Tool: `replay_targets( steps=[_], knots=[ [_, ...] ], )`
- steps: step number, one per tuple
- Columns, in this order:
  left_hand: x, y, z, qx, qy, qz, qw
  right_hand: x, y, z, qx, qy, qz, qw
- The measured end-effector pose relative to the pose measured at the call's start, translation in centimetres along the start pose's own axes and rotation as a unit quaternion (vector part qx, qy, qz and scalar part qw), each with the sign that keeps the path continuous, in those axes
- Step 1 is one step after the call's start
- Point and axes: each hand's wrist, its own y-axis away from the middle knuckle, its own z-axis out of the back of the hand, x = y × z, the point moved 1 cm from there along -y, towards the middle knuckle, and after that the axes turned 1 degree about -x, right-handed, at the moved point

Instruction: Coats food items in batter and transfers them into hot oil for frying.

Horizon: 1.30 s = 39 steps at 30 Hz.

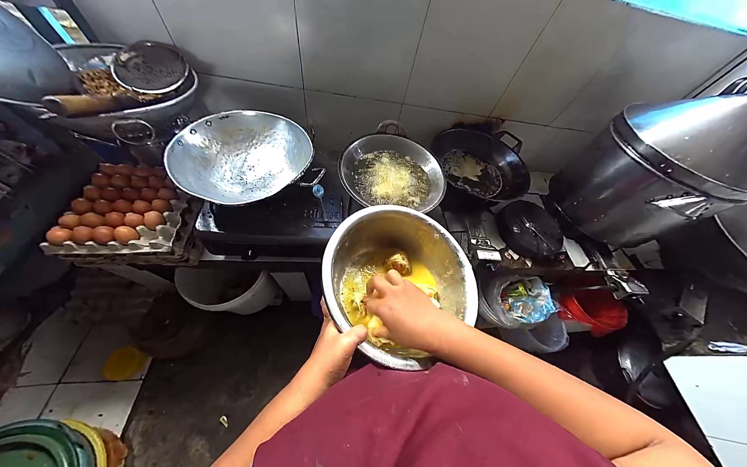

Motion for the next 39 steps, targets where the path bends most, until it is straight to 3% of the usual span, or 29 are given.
replay_targets(
  steps=[4, 13, 19, 24, 30, 34, 39],
  knots=[
    [-0.3, 0.5, 1.2, -0.010, 0.001, -0.001, 1.000, 1.3, 0.4, 0.2, 0.079, -0.001, -0.018, 0.997],
    [-0.3, 1.1, 3.6, -0.042, 0.010, 0.011, 0.999, -0.3, 2.1, 0.9, 0.062, -0.102, 0.011, 0.993],
    [-0.6, -0.6, 2.9, -0.048, 0.027, 0.010, 0.998, -3.2, 2.2, 5.8, -0.050, -0.215, -0.033, 0.975],
    [-1.2, -1.8, 2.1, -0.087, 0.020, 0.004, 0.996, -9.1, 1.0, 10.9, -0.221, -0.317, -0.056, 0.921],
    [-0.8, -2.9, 1.8, -0.160, 0.048, -0.018, 0.986, -17.2, -3.0, 14.6, -0.335, -0.240, -0.090, 0.907],
    [-0.8, -3.0, 1.5, -0.223, 0.066, -0.015, 0.972, -21.1, -9.3, 13.9, -0.307, -0.136, -0.099, 0.937],
    [-0.1, -2.3, 1.5, -0.297, 0.065, -0.006, 0.953, -23.2, -19.2, 11.1, -0.150, -0.055, -0.121, 0.980]
  ],
)
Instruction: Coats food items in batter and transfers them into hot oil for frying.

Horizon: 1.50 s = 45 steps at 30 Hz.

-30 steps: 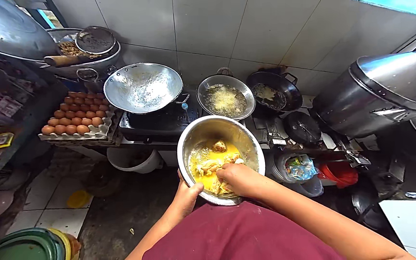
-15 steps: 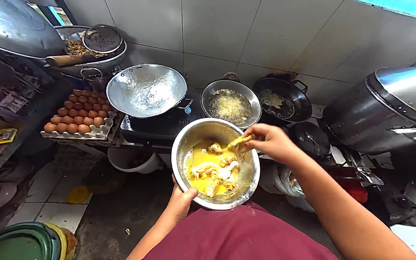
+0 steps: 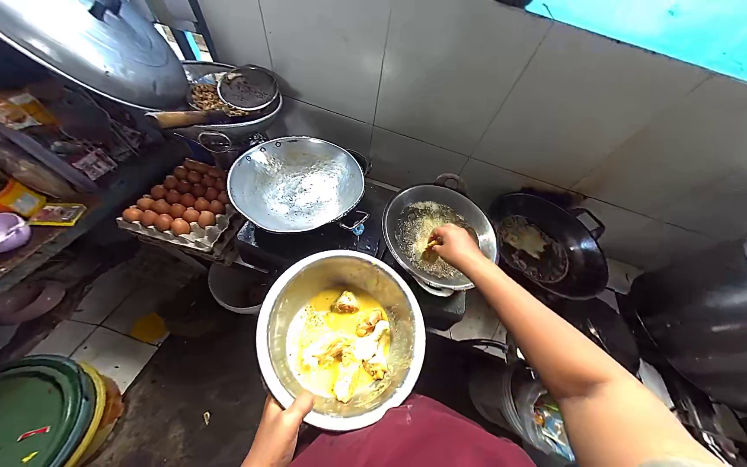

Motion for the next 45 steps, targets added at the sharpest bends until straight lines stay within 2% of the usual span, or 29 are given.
replay_targets(
  steps=[4, 8, 10, 14, 17, 20, 22, 24, 27, 30, 33, 35, 37, 42, 43, 45],
  knots=[
    [0.6, 0.5, 0.2, -0.042, 0.009, 0.009, 0.999, 0.0, -5.8, -2.5, 0.034, 0.036, -0.012, 0.999],
    [0.7, 0.6, 0.7, -0.054, 0.015, 0.003, 0.998, 0.3, -6.0, 0.6, -0.011, 0.037, -0.016, 0.999],
    [0.6, 0.4, 0.9, -0.046, 0.012, -0.002, 0.999, 1.3, -3.3, 3.9, -0.042, 0.037, 0.008, 0.998],
    [-0.9, 0.2, 1.0, -0.001, -0.001, 0.003, 1.000, 5.0, 6.2, 8.6, -0.071, 0.018, 0.091, 0.993],
    [-1.5, -0.4, 0.7, 0.059, -0.010, -0.019, 0.998, 8.1, 12.5, 8.2, -0.068, -0.006, 0.192, 0.979],
    [-1.7, -0.9, 0.2, 0.128, -0.025, -0.024, 0.991, 10.6, 15.7, 4.8, 0.005, -0.007, 0.251, 0.968],
    [-1.8, -1.0, -0.4, 0.160, -0.033, -0.018, 0.986, 11.3, 16.9, 1.6, 0.067, 0.036, 0.221, 0.972],
    [-1.7, -1.1, -0.7, 0.200, -0.048, -0.022, 0.978, 11.0, 17.6, -1.9, 0.123, 0.096, 0.153, 0.976],
    [-1.5, -1.2, -0.8, 0.248, -0.075, -0.018, 0.966, 10.0, 18.6, -5.6, 0.169, 0.177, 0.086, 0.966],
    [-1.4, -1.1, -0.8, 0.275, -0.082, -0.007, 0.958, 9.5, 19.7, -5.6, 0.227, 0.176, 0.050, 0.957],
    [-1.3, -0.9, -0.3, 0.288, -0.097, 0.000, 0.953, 10.5, 20.7, -3.3, 0.276, 0.141, -0.007, 0.951],
    [-1.3, -0.6, -0.1, 0.291, -0.106, 0.001, 0.951, 11.1, 20.8, -2.0, 0.267, 0.057, -0.046, 0.961],
    [-1.2, -0.3, 0.0, 0.294, -0.109, 0.003, 0.950, 11.5, 20.2, -1.3, 0.215, -0.006, -0.036, 0.976],
    [-0.7, 0.1, 0.6, 0.296, -0.096, 0.000, 0.950, 11.3, 19.6, -1.4, 0.035, 0.068, 0.083, 0.994],
    [-0.7, 0.1, 0.7, 0.292, -0.083, 0.000, 0.953, 11.4, 20.3, -1.4, 0.031, 0.069, 0.086, 0.993],
    [-0.8, 0.1, 1.0, 0.282, -0.065, 0.005, 0.957, 11.7, 21.8, -1.5, 0.118, 0.072, 0.052, 0.989]
  ],
)
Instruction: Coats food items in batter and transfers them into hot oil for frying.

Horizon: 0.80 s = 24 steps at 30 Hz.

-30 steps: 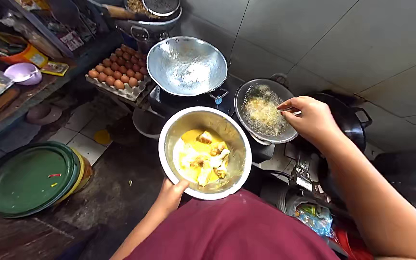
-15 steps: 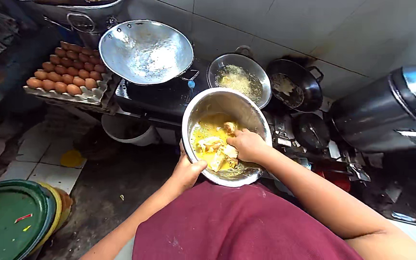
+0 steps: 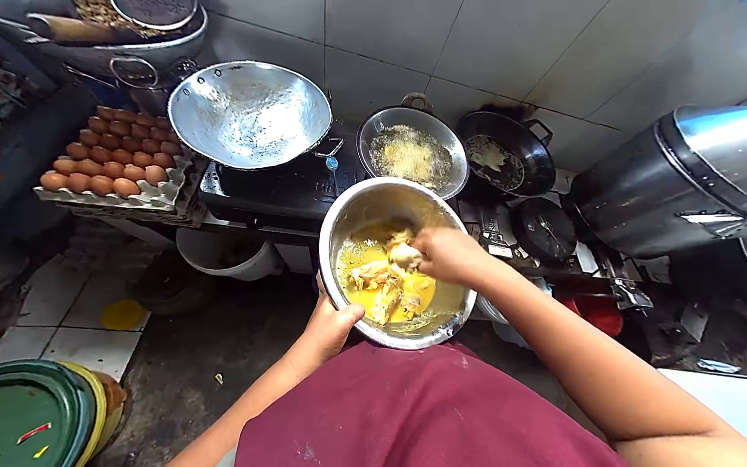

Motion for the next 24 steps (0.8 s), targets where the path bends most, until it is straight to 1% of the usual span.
replay_targets(
  steps=[2, 4, 8, 11, 13, 17, 21, 24],
  knots=[
    [-0.2, 0.1, 0.1, -0.009, 0.007, 0.005, 1.000, -0.1, 0.5, -1.5, 0.119, -0.003, 0.004, 0.993],
    [-0.4, 0.2, 0.0, -0.012, 0.008, 0.007, 1.000, 0.0, 0.4, -3.3, 0.185, 0.020, 0.022, 0.982],
    [-0.3, -0.1, 0.2, -0.011, 0.006, 0.007, 1.000, 1.1, 0.0, -3.7, 0.253, 0.075, -0.003, 0.964],
    [-0.4, -0.5, 0.3, -0.019, 0.007, 0.005, 1.000, 1.3, -0.2, -3.2, 0.298, 0.080, -0.015, 0.951],
    [-0.6, -0.7, 0.2, -0.029, 0.009, 0.009, 1.000, 1.2, 0.0, -2.7, 0.278, 0.066, -0.005, 0.958],
    [-0.8, -1.4, 0.3, -0.043, 0.003, 0.009, 0.999, 0.4, 0.4, -1.3, 0.192, 0.012, 0.036, 0.981],
    [-0.9, -2.3, 0.1, -0.056, 0.019, -0.004, 0.998, -0.9, -0.3, 0.4, 0.131, -0.042, 0.068, 0.988],
    [-1.2, -2.9, -0.1, -0.073, 0.023, -0.010, 0.997, -1.3, -1.2, 0.6, 0.126, -0.047, 0.071, 0.988]
  ],
)
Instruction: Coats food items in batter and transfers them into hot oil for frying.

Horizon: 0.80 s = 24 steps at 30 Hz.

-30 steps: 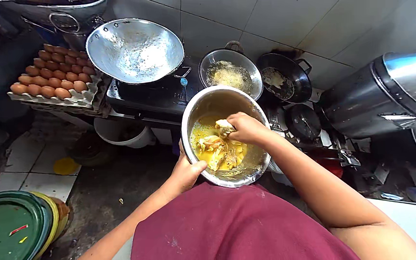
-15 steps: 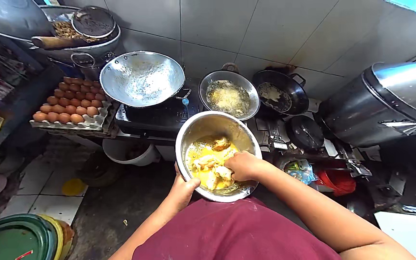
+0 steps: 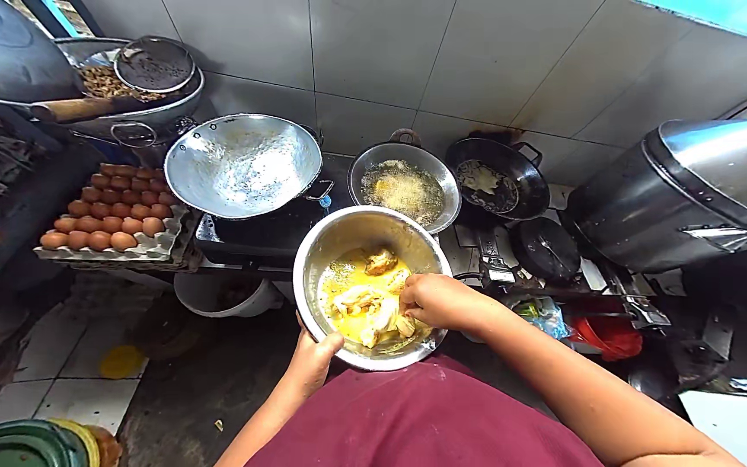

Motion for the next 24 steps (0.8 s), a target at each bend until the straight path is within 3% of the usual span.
replay_targets(
  steps=[6, 11, 16, 18, 24],
  knots=[
    [-0.4, -1.0, -0.7, -0.017, 0.011, -0.017, 1.000, -0.1, -2.7, 0.4, 0.002, 0.034, 0.003, 0.999],
    [-0.8, -1.8, -1.5, -0.035, 0.018, -0.024, 0.999, 0.2, -4.5, 0.5, 0.052, 0.124, 0.112, 0.985],
    [-0.8, -2.3, -2.2, -0.050, 0.014, -0.031, 0.998, 0.8, -5.8, 1.0, 0.108, 0.206, 0.144, 0.962],
    [-0.8, -2.4, -2.6, -0.064, 0.017, -0.035, 0.997, 0.2, -6.3, 1.3, 0.086, 0.201, 0.163, 0.962],
    [-0.8, -2.6, -3.3, -0.089, 0.016, -0.050, 0.995, -3.5, -5.8, 2.2, -0.098, 0.057, 0.167, 0.979]
  ],
)
